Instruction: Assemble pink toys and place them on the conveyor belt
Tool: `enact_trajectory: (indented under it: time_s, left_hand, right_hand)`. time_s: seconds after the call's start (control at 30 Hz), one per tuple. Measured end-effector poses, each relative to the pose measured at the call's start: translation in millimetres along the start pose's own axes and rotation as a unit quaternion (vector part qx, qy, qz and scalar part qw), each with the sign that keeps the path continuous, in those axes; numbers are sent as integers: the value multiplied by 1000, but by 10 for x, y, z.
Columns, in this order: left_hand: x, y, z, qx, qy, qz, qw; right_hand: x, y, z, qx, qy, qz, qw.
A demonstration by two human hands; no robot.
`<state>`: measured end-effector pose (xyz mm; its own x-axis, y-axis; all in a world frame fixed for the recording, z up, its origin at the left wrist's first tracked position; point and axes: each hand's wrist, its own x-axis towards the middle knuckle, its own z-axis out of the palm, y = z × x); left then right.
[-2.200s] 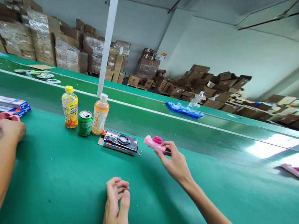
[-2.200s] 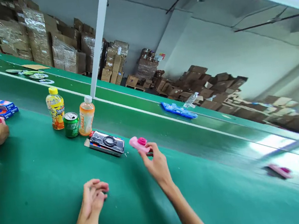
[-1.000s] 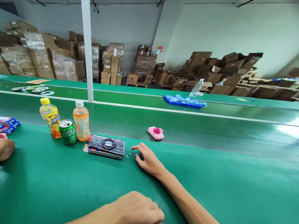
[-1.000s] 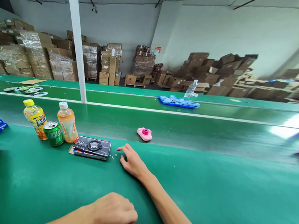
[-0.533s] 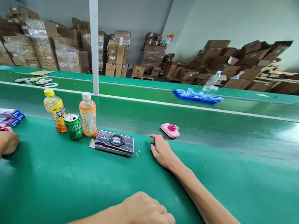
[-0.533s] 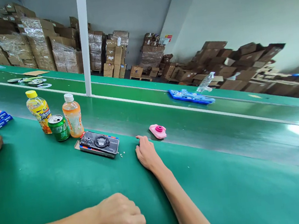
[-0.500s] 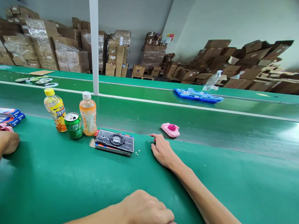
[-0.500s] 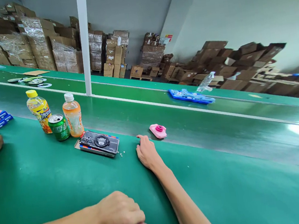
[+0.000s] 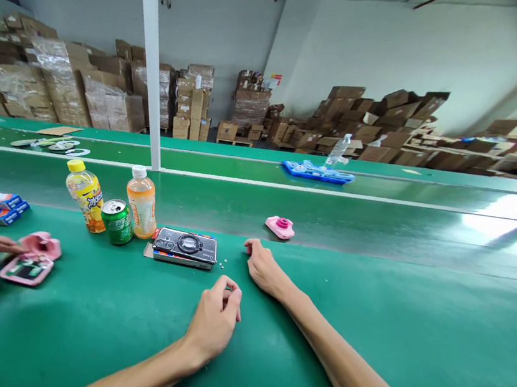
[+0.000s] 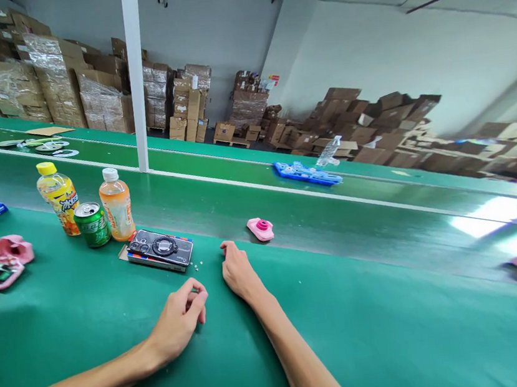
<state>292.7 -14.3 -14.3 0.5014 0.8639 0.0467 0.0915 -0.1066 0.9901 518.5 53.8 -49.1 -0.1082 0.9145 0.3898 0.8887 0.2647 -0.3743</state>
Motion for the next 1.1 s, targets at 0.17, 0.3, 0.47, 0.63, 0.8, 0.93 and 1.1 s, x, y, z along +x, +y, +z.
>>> enact_trajectory:
  time_s: [0.17,0.3,0.47,0.63,0.8,0.93,1.1]
  left_hand:
    - [-14,23,0,5,-1,-6,1000]
    - [-43,36,-23,24,-16,5,1000]
    - [-158,-21,45,170,-57,144,973]
    - [-368,97,-45,325,8,414,850]
    - [-627,148,-1035,393,228,231,860]
    - [-758,-208,-1785,518,261,-55,813]
    - [-865,-418,-1871,559,161,-84,809]
  right_hand:
    - [36,71,-48,53,6,12,998]
    - [44,262,-123,83,29,43,995]
    - [7,301,-71,122,26,41,991]
    - [8,480,-187,132,76,78,985]
    - [-93,603,-279,138,95,123,978]
    - [-74,498,-291,135,114,163,971]
    - [-296,5,-241,138,110,161,971]
